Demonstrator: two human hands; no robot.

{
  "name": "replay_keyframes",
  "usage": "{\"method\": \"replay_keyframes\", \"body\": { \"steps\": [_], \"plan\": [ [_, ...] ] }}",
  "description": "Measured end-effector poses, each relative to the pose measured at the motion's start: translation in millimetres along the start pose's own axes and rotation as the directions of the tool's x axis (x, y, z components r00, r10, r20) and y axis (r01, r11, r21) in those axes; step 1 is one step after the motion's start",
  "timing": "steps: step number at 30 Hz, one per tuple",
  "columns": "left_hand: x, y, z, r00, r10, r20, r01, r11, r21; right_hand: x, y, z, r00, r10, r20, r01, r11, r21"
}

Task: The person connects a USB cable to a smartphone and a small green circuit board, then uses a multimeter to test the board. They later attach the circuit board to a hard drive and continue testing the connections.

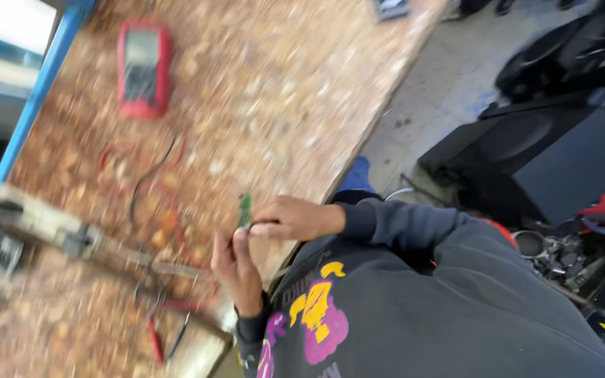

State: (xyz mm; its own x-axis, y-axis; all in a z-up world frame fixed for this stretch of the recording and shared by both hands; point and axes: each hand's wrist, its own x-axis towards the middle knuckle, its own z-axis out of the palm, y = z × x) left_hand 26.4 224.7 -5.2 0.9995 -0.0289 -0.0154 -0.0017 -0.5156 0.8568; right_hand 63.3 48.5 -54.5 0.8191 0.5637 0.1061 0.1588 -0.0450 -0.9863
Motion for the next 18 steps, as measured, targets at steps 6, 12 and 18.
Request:
{"method": "replay_keyframes", "body": {
  "steps": [6,12,18],
  "plan": [
    [-45.4,-48.0,-98.0,0.999,0.039,0.02,-0.033,0.972,-0.231,8.4,-8.5,126.4,0.975,0.216,-0.06,-0.204,0.966,0.16],
    [-62.6,-63.8,-111.3,0.997,0.066,0.04,-0.047,0.932,-0.36,12.9,-33.9,140.0,0.993,0.073,-0.095,-0.069,0.997,0.045],
    [-67.6,-70.6,-79.3,0.998,0.056,-0.037,-0.066,0.929,-0.365,-12.7,28.7,123.0,0.995,0.099,-0.034,-0.097,0.994,0.056]
  ]
}}
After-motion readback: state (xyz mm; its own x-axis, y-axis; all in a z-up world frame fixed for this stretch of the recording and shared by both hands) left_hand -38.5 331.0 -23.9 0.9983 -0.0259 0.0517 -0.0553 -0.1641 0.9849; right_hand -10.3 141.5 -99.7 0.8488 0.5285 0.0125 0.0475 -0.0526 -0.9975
